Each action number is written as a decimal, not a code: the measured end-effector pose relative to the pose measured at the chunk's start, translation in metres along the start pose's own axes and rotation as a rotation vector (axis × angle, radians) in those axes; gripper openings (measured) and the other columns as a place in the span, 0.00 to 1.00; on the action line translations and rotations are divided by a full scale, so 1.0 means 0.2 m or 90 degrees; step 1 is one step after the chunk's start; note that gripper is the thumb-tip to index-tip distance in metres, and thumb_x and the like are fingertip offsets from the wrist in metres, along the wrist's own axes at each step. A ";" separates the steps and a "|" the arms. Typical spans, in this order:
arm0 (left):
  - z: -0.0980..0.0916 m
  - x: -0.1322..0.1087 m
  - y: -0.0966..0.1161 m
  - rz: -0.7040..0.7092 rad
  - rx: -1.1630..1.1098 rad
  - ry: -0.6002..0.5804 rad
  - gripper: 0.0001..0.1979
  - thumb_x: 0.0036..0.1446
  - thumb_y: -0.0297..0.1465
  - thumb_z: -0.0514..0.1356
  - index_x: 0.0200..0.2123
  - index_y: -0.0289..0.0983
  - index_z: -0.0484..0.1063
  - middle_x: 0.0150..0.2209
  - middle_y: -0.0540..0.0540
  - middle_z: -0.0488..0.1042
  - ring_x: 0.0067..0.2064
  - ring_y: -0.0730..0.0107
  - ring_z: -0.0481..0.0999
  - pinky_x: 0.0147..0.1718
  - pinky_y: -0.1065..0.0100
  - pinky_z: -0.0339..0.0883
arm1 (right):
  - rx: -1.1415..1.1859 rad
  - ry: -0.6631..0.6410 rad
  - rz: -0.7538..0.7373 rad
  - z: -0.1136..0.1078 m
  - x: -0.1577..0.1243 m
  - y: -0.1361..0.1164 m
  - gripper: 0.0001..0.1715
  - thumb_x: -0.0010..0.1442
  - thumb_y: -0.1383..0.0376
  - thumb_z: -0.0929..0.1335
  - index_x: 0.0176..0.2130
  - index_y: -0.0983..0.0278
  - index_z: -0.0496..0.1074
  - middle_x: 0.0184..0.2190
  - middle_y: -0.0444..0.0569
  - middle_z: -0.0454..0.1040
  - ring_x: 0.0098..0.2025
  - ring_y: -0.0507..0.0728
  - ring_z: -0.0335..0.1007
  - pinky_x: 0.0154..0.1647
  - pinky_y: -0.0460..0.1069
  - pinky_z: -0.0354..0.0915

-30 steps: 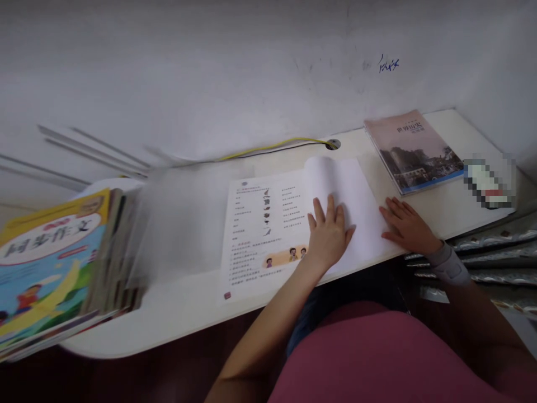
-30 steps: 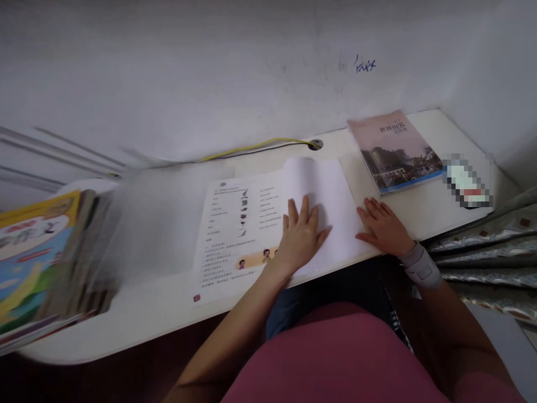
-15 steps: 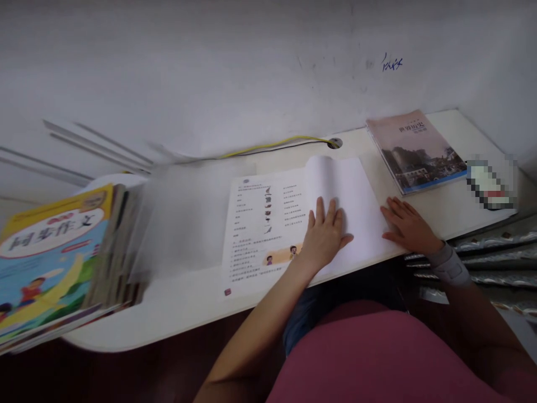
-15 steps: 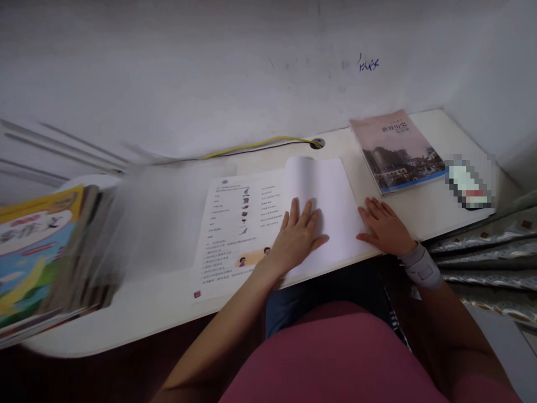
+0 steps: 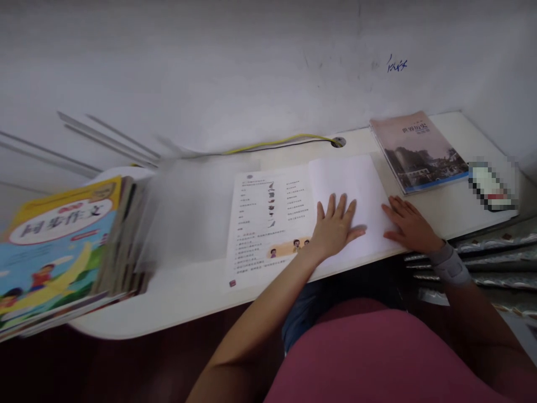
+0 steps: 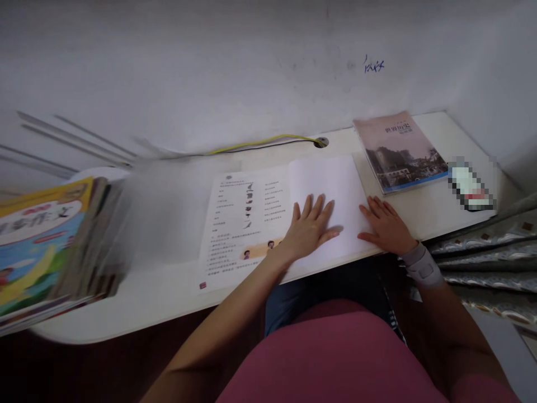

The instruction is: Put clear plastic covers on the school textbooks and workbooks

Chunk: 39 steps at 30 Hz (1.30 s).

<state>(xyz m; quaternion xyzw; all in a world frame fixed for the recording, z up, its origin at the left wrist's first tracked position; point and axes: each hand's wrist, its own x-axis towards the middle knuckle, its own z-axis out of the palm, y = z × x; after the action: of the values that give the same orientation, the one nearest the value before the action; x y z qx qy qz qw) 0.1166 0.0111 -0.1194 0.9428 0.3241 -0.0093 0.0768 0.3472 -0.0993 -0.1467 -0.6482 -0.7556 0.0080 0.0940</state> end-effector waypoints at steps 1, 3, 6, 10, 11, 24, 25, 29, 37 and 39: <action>0.01 0.00 0.00 -0.001 0.000 0.000 0.40 0.60 0.54 0.44 0.67 0.36 0.47 0.68 0.34 0.43 0.68 0.39 0.38 0.60 0.35 0.40 | -0.002 0.000 0.000 0.00 0.00 0.00 0.44 0.62 0.43 0.57 0.64 0.69 0.54 0.66 0.65 0.49 0.68 0.66 0.41 0.64 0.63 0.49; 0.03 0.02 0.01 -0.001 0.004 0.000 0.40 0.60 0.55 0.43 0.66 0.35 0.48 0.68 0.34 0.44 0.68 0.38 0.39 0.60 0.34 0.38 | -0.006 0.000 0.000 0.00 0.00 0.00 0.45 0.61 0.42 0.57 0.64 0.70 0.55 0.66 0.66 0.49 0.68 0.66 0.42 0.64 0.63 0.48; 0.05 0.04 0.03 0.002 -0.001 -0.002 0.40 0.60 0.55 0.41 0.67 0.34 0.47 0.68 0.33 0.43 0.68 0.38 0.39 0.61 0.35 0.38 | -0.010 -0.004 0.000 0.00 0.00 0.00 0.45 0.61 0.42 0.57 0.63 0.71 0.56 0.66 0.67 0.49 0.68 0.67 0.42 0.64 0.62 0.48; 0.07 0.07 0.07 -0.010 -0.012 -0.004 0.42 0.60 0.55 0.42 0.67 0.32 0.46 0.68 0.33 0.41 0.68 0.38 0.36 0.61 0.35 0.37 | -0.010 -0.007 0.001 0.00 0.00 -0.01 0.46 0.60 0.41 0.58 0.64 0.69 0.55 0.66 0.66 0.49 0.68 0.67 0.41 0.64 0.63 0.48; 0.07 0.08 0.08 -0.015 -0.018 -0.003 0.42 0.59 0.55 0.43 0.67 0.32 0.46 0.68 0.33 0.41 0.68 0.38 0.36 0.61 0.35 0.36 | -0.011 -0.007 0.000 0.00 0.00 -0.01 0.46 0.60 0.41 0.58 0.64 0.69 0.55 0.66 0.66 0.48 0.68 0.67 0.40 0.64 0.64 0.48; -0.17 -0.44 -0.59 -0.426 -0.060 0.229 0.24 0.60 0.34 0.52 0.56 0.26 0.61 0.58 0.26 0.63 0.60 0.47 0.63 0.57 0.49 0.59 | -0.044 0.075 -0.021 -0.02 0.01 -0.12 0.32 0.63 0.53 0.62 0.61 0.66 0.61 0.67 0.63 0.48 0.68 0.69 0.44 0.61 0.65 0.53; -0.18 -0.51 -0.63 -0.477 -0.053 0.177 0.23 0.60 0.35 0.52 0.54 0.26 0.63 0.54 0.26 0.66 0.57 0.46 0.67 0.54 0.49 0.62 | -0.039 0.069 -0.048 -0.03 0.03 -0.18 0.30 0.63 0.56 0.61 0.61 0.66 0.61 0.67 0.62 0.50 0.67 0.68 0.44 0.62 0.64 0.53; -0.18 -0.64 -0.70 -0.561 -0.086 0.077 0.21 0.60 0.38 0.50 0.49 0.28 0.66 0.49 0.27 0.70 0.51 0.46 0.72 0.48 0.51 0.66 | 0.025 0.026 -0.194 -0.07 0.15 -0.48 0.26 0.64 0.60 0.61 0.59 0.64 0.63 0.65 0.57 0.54 0.67 0.65 0.48 0.62 0.61 0.54; -0.31 -0.59 -0.69 -0.544 -0.611 0.150 0.17 0.49 0.41 0.58 0.36 0.34 0.69 0.32 0.43 0.77 0.32 0.60 0.77 0.32 0.61 0.72 | 0.043 -0.024 -0.210 -0.02 0.21 -0.69 0.31 0.61 0.50 0.63 0.60 0.56 0.63 0.62 0.51 0.61 0.63 0.71 0.54 0.59 0.64 0.59; -0.42 -0.57 -0.64 -0.490 -0.775 0.218 0.18 0.46 0.40 0.60 0.39 0.35 0.67 0.30 0.45 0.76 0.29 0.62 0.76 0.29 0.62 0.72 | 0.090 -0.039 -0.215 -0.03 0.22 -0.67 0.33 0.61 0.47 0.61 0.61 0.58 0.62 0.62 0.53 0.63 0.63 0.71 0.54 0.60 0.64 0.57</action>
<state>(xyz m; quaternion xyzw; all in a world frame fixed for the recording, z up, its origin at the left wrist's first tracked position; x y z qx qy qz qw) -0.0547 0.0550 -0.0469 0.5414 0.5871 0.2930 0.5256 0.2105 -0.0774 -0.1179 -0.5031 -0.8539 0.0646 0.1165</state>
